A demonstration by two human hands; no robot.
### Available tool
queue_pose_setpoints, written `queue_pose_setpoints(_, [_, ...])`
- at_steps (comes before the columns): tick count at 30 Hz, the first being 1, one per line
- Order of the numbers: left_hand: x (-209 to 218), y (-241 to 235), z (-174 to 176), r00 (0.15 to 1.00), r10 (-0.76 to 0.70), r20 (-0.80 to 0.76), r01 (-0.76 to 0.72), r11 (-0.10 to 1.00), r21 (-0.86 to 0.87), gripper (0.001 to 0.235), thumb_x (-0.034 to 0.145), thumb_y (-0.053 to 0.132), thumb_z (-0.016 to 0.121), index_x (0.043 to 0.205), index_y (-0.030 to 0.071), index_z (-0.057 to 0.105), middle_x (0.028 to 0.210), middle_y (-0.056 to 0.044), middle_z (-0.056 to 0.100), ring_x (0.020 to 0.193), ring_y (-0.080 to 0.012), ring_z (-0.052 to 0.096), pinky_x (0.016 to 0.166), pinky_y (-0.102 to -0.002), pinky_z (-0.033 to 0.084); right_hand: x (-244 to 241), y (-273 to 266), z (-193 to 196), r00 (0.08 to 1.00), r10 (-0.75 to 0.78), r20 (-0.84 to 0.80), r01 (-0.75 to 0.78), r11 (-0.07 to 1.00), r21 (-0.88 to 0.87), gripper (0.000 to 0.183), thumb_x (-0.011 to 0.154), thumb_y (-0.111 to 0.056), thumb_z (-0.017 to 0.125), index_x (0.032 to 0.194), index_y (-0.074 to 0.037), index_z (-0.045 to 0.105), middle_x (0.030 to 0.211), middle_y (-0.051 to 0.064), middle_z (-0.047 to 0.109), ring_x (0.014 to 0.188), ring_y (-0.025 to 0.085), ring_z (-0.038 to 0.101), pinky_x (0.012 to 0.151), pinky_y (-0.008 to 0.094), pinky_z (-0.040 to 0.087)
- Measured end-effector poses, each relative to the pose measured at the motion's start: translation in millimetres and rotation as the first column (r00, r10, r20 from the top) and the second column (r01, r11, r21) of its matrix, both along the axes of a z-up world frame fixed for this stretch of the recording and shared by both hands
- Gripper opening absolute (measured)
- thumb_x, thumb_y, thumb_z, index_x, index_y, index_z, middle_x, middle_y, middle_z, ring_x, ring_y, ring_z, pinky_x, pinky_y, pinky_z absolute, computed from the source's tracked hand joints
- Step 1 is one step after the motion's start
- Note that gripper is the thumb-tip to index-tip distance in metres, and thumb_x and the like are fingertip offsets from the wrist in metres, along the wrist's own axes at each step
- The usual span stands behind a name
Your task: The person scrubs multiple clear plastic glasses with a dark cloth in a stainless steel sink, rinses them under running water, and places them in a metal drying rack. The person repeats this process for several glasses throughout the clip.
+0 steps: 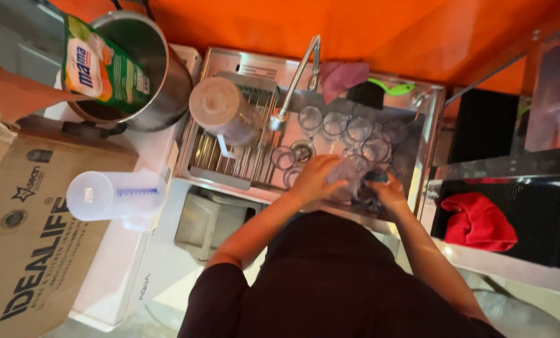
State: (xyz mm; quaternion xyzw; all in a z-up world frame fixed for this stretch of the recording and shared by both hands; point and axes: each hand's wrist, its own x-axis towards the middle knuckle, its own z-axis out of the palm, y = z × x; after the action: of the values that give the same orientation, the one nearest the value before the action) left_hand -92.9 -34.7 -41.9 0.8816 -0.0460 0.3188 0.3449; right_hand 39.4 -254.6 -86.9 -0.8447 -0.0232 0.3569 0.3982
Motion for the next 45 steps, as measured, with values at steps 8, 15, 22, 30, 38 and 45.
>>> queue_pose_setpoints(8, [-93.7,57.4,-11.1,0.956,0.039,-0.292,-0.093,0.981,-0.171,0.019,0.087,0.018,0.082,0.103,0.008,0.077,0.095,-0.013,0.076,0.091,-0.034,0.074,0.082,-0.04,0.059,-16.0,71.7,-14.9,0.905,-0.402,0.141,0.384,0.913,0.14,0.04,0.075,-0.03,0.081,0.11,-0.014,0.073,0.091,0.016,0.072,0.093,0.03,0.071,0.079,0.044,0.053])
queue_pose_setpoints(15, [-145.5,85.4,-27.4,0.922,0.078,-0.38,-0.189,0.946,-0.262,0.016,0.091,0.026,0.079,0.104,0.016,0.079,0.098,-0.007,0.078,0.096,-0.0279,0.075,0.087,-0.036,0.058,-22.0,141.5,-33.1,0.985,-0.129,0.112,0.141,0.984,-0.11,0.059,0.081,-0.043,0.076,0.131,-0.015,0.059,0.12,0.023,0.069,0.122,0.04,0.063,0.108,0.052,0.045])
queue_pose_setpoints(22, [-182.0,100.0,-15.8,0.876,0.18,-0.448,-0.322,0.909,-0.264,0.015,0.092,0.026,0.077,0.103,0.017,0.079,0.094,-0.007,0.077,0.094,-0.0298,0.075,0.084,-0.038,0.06,-22.2,231.2,-107.2,0.923,-0.385,-0.01,0.374,0.889,0.265,0.04,0.076,-0.015,0.074,0.112,0.0,0.064,0.089,0.027,0.066,0.078,0.039,0.068,0.05,0.049,0.056])
queue_pose_setpoints(30, [-223.5,103.4,-17.3,0.815,0.344,-0.467,-0.491,0.838,-0.239,0.012,0.091,0.027,0.078,0.1,0.019,0.081,0.093,-0.002,0.079,0.093,-0.0243,0.076,0.083,-0.035,0.059,-24.9,305.9,-126.6,0.914,-0.386,-0.122,0.399,0.909,0.117,0.067,0.08,-0.029,0.076,0.14,-0.005,0.056,0.132,0.028,0.06,0.125,0.039,0.059,0.091,0.052,0.056])
queue_pose_setpoints(38, [-247.1,100.2,0.3,0.759,0.352,-0.549,-0.553,0.792,-0.257,0.019,0.093,0.028,0.072,0.102,0.012,0.077,0.098,-0.004,0.076,0.09,-0.0184,0.073,0.062,-0.032,0.059,-2.1,350.3,-157.7,0.714,-0.484,-0.505,0.652,0.722,0.231,0.039,0.076,-0.023,0.084,0.107,-0.013,0.062,0.098,0.013,0.07,0.082,0.026,0.067,0.062,0.045,0.048])
queue_pose_setpoints(45, [-266.3,101.3,-8.4,0.729,0.404,-0.553,-0.584,0.788,-0.194,0.018,0.093,0.027,0.073,0.101,0.011,0.077,0.099,-0.003,0.078,0.09,-0.0204,0.074,0.077,-0.033,0.056,-6.9,332.7,-168.3,0.85,-0.353,-0.391,0.475,0.834,0.281,0.045,0.078,-0.02,0.079,0.119,-0.011,0.062,0.11,0.016,0.068,0.099,0.031,0.064,0.078,0.048,0.049])
